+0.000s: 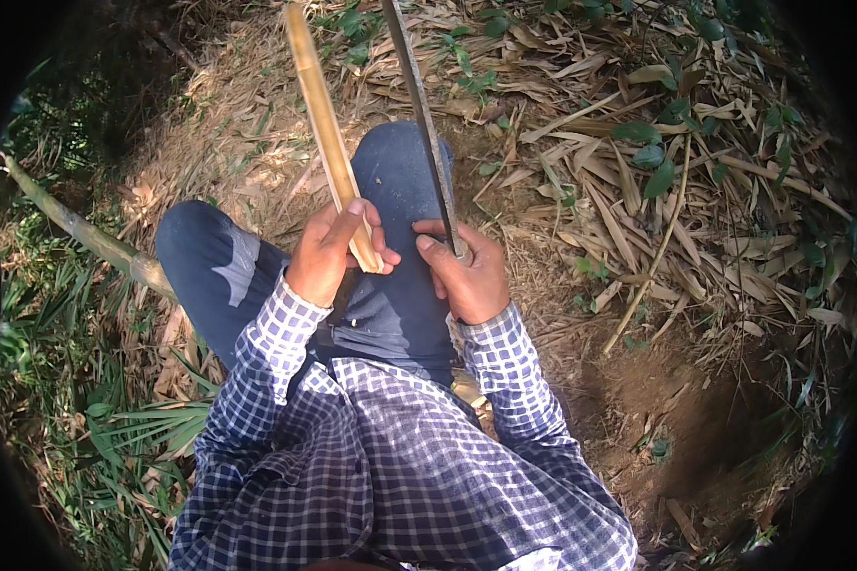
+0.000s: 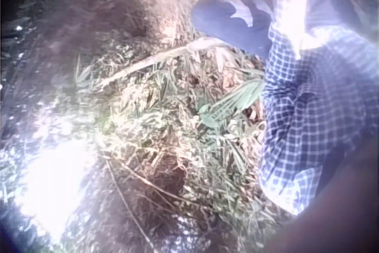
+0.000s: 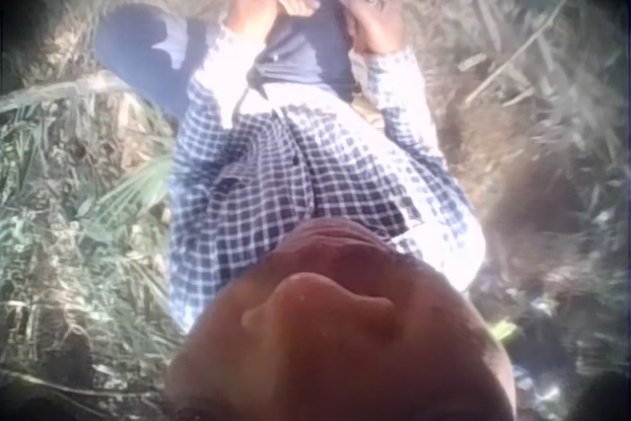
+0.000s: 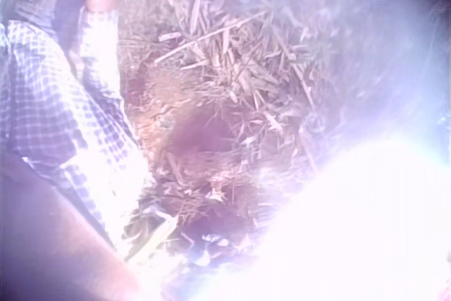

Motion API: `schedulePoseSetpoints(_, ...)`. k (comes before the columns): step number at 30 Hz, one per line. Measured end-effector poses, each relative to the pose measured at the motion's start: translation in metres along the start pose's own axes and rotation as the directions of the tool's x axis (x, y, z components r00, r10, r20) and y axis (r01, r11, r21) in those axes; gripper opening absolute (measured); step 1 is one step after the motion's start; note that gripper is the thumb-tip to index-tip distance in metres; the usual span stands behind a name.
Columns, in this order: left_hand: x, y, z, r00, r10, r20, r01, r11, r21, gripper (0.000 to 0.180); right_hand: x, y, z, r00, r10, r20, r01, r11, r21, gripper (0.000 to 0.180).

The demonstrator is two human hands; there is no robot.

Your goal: The person sits on the ground in a forest and uses a large knife to shave a long piece of bamboo. They hold the bamboo vertically against their leg and repeatedly scrape the blade along its length to remove the outer layer.

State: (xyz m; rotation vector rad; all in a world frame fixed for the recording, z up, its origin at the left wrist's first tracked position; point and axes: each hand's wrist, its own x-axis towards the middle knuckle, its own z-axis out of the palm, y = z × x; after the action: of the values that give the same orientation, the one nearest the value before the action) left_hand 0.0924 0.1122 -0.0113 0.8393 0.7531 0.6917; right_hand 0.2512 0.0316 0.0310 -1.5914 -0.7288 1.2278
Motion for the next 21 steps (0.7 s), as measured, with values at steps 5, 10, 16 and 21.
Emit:
schedulePoseSetpoints(5,-0.006,-0.008,-0.001,0.980,-0.185,0.074,0.185,0.983,0.017,0.037,-0.002,0.028,-0.021,0.993,0.030,-0.115,-0.041,0.994,-0.097,0.022)
schedulePoseSetpoints(10,-0.002,-0.020,0.003,0.987,-0.157,-0.030,0.160,0.977,0.143,0.035,0.000,0.050,-0.027,0.986,0.070,-0.153,-0.094,0.982,-0.161,0.020)
schedulePoseSetpoints(16,-0.005,-0.030,0.002,0.997,0.011,-0.078,0.015,0.943,0.331,0.028,-0.001,0.045,-0.024,0.989,0.019,-0.145,-0.060,0.957,-0.283,0.017)
schedulePoseSetpoints(21,-0.009,-0.024,0.009,0.962,0.235,-0.140,-0.099,0.777,0.622,0.029,0.005,0.046,-0.024,0.995,-0.014,-0.102,-0.020,0.945,-0.326,0.017)
